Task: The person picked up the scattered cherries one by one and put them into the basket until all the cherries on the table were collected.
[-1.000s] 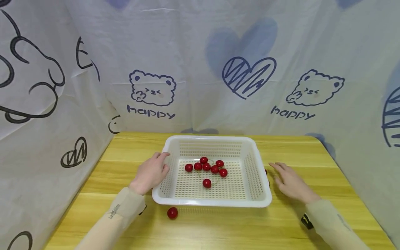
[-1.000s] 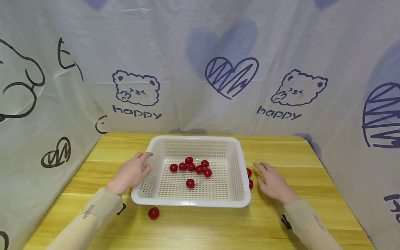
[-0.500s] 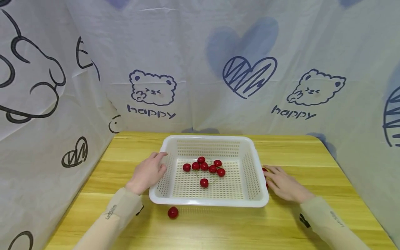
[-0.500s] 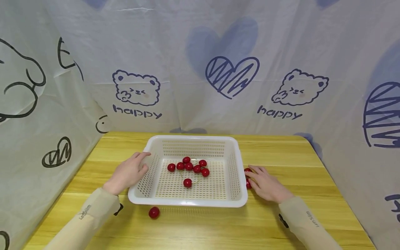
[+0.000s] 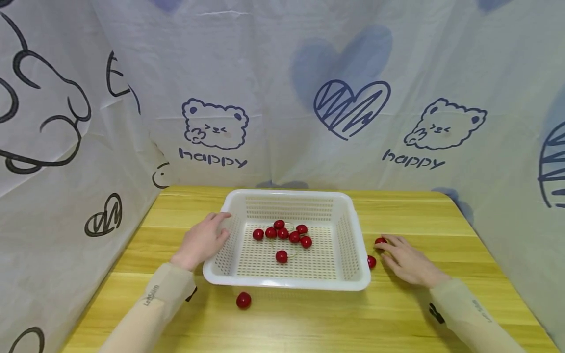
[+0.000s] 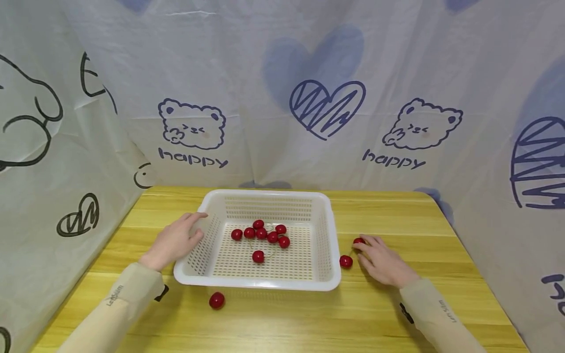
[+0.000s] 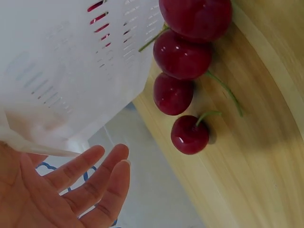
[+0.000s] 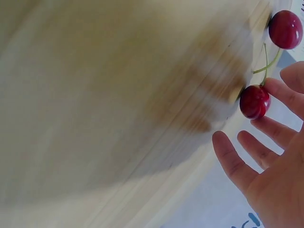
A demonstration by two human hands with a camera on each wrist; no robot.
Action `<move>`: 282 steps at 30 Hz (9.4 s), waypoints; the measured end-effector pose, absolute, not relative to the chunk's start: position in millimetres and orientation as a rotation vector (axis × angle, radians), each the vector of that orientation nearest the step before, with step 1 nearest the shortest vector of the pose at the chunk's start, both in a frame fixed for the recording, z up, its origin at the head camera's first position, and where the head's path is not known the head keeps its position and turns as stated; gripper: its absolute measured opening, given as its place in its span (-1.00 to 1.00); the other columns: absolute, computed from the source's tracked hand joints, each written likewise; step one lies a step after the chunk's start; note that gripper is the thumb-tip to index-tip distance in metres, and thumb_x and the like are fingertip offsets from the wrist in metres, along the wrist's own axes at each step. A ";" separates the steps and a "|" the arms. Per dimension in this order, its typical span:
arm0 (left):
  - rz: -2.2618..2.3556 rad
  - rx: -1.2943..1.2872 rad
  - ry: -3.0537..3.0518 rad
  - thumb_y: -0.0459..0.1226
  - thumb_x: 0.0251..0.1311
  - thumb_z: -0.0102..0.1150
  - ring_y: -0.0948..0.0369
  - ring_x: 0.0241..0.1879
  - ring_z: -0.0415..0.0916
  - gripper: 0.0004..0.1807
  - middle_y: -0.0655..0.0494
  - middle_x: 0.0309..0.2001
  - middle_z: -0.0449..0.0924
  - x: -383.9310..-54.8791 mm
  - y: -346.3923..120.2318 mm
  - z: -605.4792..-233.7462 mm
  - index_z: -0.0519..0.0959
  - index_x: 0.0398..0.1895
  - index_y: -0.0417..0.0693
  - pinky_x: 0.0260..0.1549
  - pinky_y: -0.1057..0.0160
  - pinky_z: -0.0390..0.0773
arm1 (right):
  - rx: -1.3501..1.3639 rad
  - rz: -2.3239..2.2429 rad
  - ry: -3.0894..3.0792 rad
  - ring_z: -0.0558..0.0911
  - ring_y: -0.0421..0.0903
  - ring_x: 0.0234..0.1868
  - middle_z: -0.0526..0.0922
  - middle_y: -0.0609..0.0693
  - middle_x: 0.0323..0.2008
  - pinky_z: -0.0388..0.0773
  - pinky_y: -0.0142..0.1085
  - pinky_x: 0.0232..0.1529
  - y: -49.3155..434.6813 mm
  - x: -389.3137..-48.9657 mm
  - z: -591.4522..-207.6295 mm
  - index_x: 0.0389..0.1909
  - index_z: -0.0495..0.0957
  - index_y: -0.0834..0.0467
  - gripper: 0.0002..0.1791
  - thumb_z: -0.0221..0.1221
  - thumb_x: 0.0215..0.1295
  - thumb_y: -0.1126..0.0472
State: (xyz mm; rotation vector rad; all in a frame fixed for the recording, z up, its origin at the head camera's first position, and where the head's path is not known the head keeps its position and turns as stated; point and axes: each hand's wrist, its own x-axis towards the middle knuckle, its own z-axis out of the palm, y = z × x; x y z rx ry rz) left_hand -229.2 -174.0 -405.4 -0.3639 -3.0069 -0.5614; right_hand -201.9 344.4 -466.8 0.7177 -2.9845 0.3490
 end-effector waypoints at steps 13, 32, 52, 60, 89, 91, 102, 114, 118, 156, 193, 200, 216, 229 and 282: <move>-0.585 -0.373 -3.006 -0.21 0.37 -0.01 -0.14 0.04 0.58 -0.45 -0.27 0.30 0.46 -232.7 -186.8 -404.4 0.37 0.42 -0.11 0.07 -0.27 0.58 | 0.649 0.543 -2.907 0.40 0.48 0.28 0.33 0.46 0.34 0.44 0.42 0.15 348.9 -206.9 -464.4 0.39 0.35 0.24 -0.36 0.26 0.31 0.26; -0.995 -0.277 -3.164 -0.35 0.32 0.06 -0.20 0.25 0.45 -0.33 -0.31 0.44 0.25 -238.5 -183.1 -405.3 0.22 0.51 -0.03 0.12 -0.23 0.60 | 0.445 0.784 -3.031 0.56 0.17 -0.05 0.52 0.34 -0.03 0.58 0.15 -0.01 335.1 -227.0 -463.7 0.30 0.41 0.34 -0.32 0.37 0.17 0.21; -1.105 -0.134 -3.241 -0.48 0.23 0.00 -0.15 0.11 0.52 -0.31 -0.31 0.49 0.17 -241.3 -174.1 -402.6 0.27 0.46 0.05 -0.22 -0.01 0.74 | 0.102 0.864 -3.054 0.53 0.00 -0.31 0.61 0.19 -0.29 0.46 -0.28 -0.34 327.6 -230.8 -469.7 -0.13 0.54 0.34 -0.72 0.26 0.22 0.24; -1.156 -0.071 -3.208 -0.53 0.18 -0.02 -0.13 0.06 0.54 -0.31 -0.33 0.46 0.23 -238.6 -169.7 -402.1 0.30 0.43 0.01 -0.30 0.09 0.74 | 0.040 0.984 -3.041 0.54 -0.09 -0.42 0.63 0.15 -0.34 0.49 -0.32 -0.39 327.7 -229.5 -468.7 -0.13 0.54 0.33 -0.74 0.24 0.25 0.24; -1.068 -0.066 -3.169 -0.54 0.14 -0.01 -0.13 0.06 0.51 -0.34 -0.35 0.36 0.32 -238.3 -168.3 -405.1 0.37 0.35 0.00 -0.30 0.10 0.71 | 0.138 0.910 -2.839 0.57 0.06 -0.25 0.62 0.33 -0.07 0.52 -0.33 -0.30 306.2 -234.7 -408.3 -0.04 0.53 0.33 -0.71 0.22 0.25 0.30; -1.065 -0.063 -3.170 -0.54 0.14 -0.01 -0.12 0.06 0.51 -0.34 -0.35 0.37 0.32 -238.1 -168.1 -404.8 0.37 0.35 0.00 -0.29 0.10 0.71 | 0.159 0.888 -2.822 0.58 0.08 -0.24 0.63 0.32 -0.09 0.53 -0.32 -0.31 303.9 -234.8 -401.8 -0.05 0.54 0.33 -0.72 0.22 0.24 0.30; -1.098 -0.040 -3.177 -0.53 0.16 0.00 -0.14 0.08 0.52 -0.33 -0.34 0.38 0.30 -237.8 -167.3 -405.5 0.35 0.38 0.02 -0.35 0.15 0.71 | 0.268 0.875 -2.739 0.65 0.16 -0.16 0.66 0.26 -0.10 0.61 -0.28 -0.29 274.7 -239.5 -362.6 -0.01 0.56 0.31 -0.71 0.19 0.28 0.27; -1.141 -0.018 -3.162 -0.56 0.15 0.01 -0.15 0.05 0.54 -0.32 -0.31 0.36 0.30 -237.9 -165.7 -407.0 0.34 0.38 0.03 -0.40 0.20 0.70 | 0.438 0.917 -2.683 0.66 0.16 -0.11 0.64 0.25 -0.06 0.73 -0.01 -0.13 218.7 -252.8 -330.0 -0.03 0.54 0.30 -0.75 0.19 0.31 0.30; -1.180 0.007 -3.153 -0.56 0.16 0.00 -0.19 0.05 0.56 -0.33 -0.30 0.34 0.30 -236.3 -165.5 -406.4 0.34 0.38 0.03 -0.45 0.17 0.72 | 0.519 0.911 -2.651 0.65 0.16 -0.12 0.64 0.25 -0.08 0.71 -0.02 -0.12 195.0 -260.0 -326.9 -0.05 0.56 0.31 -0.75 0.19 0.29 0.31; -1.182 -0.005 -3.131 -0.57 0.17 0.01 -0.16 -0.02 0.59 -0.34 -0.30 0.30 0.34 -236.0 -166.9 -406.4 0.35 0.37 -0.01 -0.50 0.19 0.71 | 0.992 0.471 -3.054 0.58 -0.06 -0.23 0.67 0.07 -0.25 0.59 -0.19 -0.11 87.7 -309.4 -410.9 0.01 0.57 0.21 -0.64 0.32 0.16 0.37; -1.149 0.012 -3.126 -0.57 0.16 0.02 -0.16 0.01 0.57 -0.35 -0.31 0.30 0.34 -233.8 -165.0 -404.5 0.38 0.34 0.00 -0.43 0.14 0.73 | 0.914 0.547 -3.065 0.63 0.08 0.02 0.65 0.19 0.01 0.62 -0.07 0.08 109.6 -303.0 -391.8 0.10 0.55 0.25 -0.59 0.25 0.19 0.37; -1.138 0.002 -3.127 -0.56 0.16 0.02 -0.16 0.03 0.57 -0.36 -0.30 0.32 0.34 -234.1 -164.0 -405.4 0.38 0.34 -0.02 -0.41 0.13 0.73 | 0.917 0.589 -2.954 0.65 0.09 0.00 0.68 0.19 0.00 0.63 -0.06 0.06 128.3 -288.4 -357.6 0.10 0.55 0.25 -0.59 0.28 0.21 0.32; -1.130 0.032 -3.136 -0.56 0.18 0.01 -0.14 -0.01 0.57 -0.35 -0.29 0.32 0.32 -233.0 -168.0 -403.4 0.36 0.35 0.03 -0.46 0.20 0.71 | 0.747 0.791 -2.766 0.66 0.23 -0.01 0.63 0.32 0.04 0.70 0.06 -0.03 215.4 -254.5 -334.6 0.10 0.51 0.35 -0.62 0.26 0.28 0.34; -1.099 0.020 -3.135 -0.55 0.17 0.04 -0.02 -0.11 0.54 -0.36 -0.26 0.24 0.39 -235.8 -164.4 -407.4 0.39 0.33 0.05 -0.44 0.22 0.69 | 0.648 0.820 -2.704 0.65 0.24 0.00 0.60 0.28 0.07 0.74 -0.05 -0.17 281.7 -219.3 -384.8 0.11 0.51 0.33 -0.62 0.24 0.27 0.41; -1.046 -0.007 -3.127 -0.55 0.15 0.03 0.04 -0.23 0.49 -0.39 -0.35 0.32 0.33 -233.1 -164.9 -405.0 0.41 0.31 -0.01 -0.56 0.35 0.57 | 0.959 0.306 -2.827 0.59 0.10 0.07 0.54 0.22 0.15 0.68 0.02 -0.04 311.9 -183.7 -463.2 0.08 0.66 0.10 -0.60 0.38 0.20 0.20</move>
